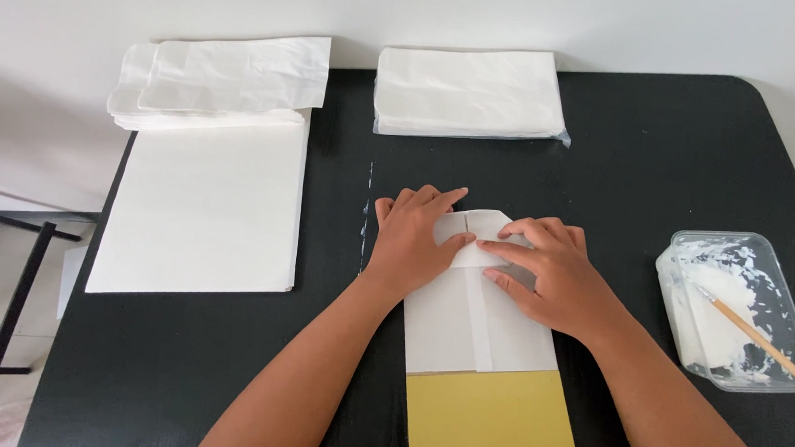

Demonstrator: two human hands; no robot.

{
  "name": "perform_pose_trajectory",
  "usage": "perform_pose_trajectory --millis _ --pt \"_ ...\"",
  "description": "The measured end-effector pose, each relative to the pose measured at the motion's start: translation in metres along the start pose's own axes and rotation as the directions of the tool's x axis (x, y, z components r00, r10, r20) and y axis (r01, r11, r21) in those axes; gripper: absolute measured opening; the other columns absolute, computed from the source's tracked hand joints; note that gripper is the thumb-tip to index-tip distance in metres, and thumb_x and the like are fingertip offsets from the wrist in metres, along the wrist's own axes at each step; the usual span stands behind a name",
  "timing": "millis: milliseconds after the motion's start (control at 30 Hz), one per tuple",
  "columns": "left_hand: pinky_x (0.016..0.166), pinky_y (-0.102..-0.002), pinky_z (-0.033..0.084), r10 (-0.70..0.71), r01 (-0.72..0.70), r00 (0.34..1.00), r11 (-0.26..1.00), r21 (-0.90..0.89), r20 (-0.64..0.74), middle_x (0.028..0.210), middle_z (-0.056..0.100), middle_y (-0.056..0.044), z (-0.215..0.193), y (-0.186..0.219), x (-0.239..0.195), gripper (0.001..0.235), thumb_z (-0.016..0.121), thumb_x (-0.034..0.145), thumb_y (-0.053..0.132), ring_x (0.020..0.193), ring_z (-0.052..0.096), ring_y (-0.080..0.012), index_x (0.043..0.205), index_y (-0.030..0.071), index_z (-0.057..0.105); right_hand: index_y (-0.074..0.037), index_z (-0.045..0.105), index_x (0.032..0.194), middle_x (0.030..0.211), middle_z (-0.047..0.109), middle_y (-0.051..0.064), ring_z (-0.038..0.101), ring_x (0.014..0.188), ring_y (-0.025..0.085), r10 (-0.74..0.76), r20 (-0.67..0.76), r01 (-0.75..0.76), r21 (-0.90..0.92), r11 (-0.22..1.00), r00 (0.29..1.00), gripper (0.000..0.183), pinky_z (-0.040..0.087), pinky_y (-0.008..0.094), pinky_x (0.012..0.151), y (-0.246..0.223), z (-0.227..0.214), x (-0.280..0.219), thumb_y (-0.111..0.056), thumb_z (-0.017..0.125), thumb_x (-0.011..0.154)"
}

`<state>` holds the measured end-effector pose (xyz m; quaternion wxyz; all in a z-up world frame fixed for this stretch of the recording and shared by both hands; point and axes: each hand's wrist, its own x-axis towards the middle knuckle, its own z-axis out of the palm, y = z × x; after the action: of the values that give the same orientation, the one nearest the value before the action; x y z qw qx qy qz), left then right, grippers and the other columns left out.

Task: A person is manually folding a white paper sheet and applying glue with a brush to assemble a paper bag.

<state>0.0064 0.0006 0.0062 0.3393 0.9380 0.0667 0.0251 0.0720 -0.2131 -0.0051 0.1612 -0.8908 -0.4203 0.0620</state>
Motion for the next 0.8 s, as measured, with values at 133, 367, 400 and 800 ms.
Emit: perform_pose_trajectory --millis 133,367,400,800 --pt "0.11 -0.051 0.026 0.002 -0.002 1.0 1.0 0.014 0.006 0.119 0.067 -0.007 0.002 -0.002 0.0 0.054 0.074 0.091 0.029 0.119 0.057 -0.0238 0.142 0.016 0.06 -0.031 0.076 0.124 0.122 0.063 0.0 0.053 0.123 0.024 0.004 -0.01 -0.004 0.012 1.0 1.0 0.033 0.035 0.05 0.106 0.001 0.001 0.001 -0.045 0.063 0.097" --pt "0.107 -0.048 0.028 0.066 -0.061 0.997 0.99 0.126 -0.036 0.12 0.067 -0.005 0.003 -0.005 -0.006 0.056 0.07 0.093 0.031 0.118 0.058 -0.0224 0.145 0.016 0.056 -0.028 0.078 0.117 0.118 0.065 -0.001 0.058 0.118 0.025 -0.018 -0.09 0.018 0.001 1.0 0.996 0.026 0.042 0.047 0.099 0.008 0.011 0.004 -0.034 0.059 0.101" --pt "0.105 -0.048 0.029 0.083 -0.076 0.996 0.986 0.149 -0.041 0.122 0.066 -0.005 0.004 -0.006 -0.007 0.057 0.07 0.093 0.03 0.117 0.058 -0.0226 0.146 0.016 0.055 -0.028 0.079 0.114 0.116 0.065 -0.001 0.059 0.117 0.025 -0.032 -0.125 0.032 -0.003 0.999 0.992 0.024 0.045 0.046 0.097 0.008 0.013 0.003 -0.034 0.06 0.101" --pt "0.101 -0.039 0.046 0.261 -0.279 0.96 0.927 0.251 0.103 0.112 0.07 -0.01 0.026 -0.003 -0.026 0.034 0.059 0.099 0.023 0.112 0.067 -0.0261 0.131 0.011 0.056 -0.031 0.079 0.112 0.111 0.066 -0.005 0.062 0.112 0.021 -0.081 -0.241 0.069 -0.057 0.996 0.967 0.02 0.049 0.038 0.089 0.019 0.029 0.004 -0.037 0.064 0.1"
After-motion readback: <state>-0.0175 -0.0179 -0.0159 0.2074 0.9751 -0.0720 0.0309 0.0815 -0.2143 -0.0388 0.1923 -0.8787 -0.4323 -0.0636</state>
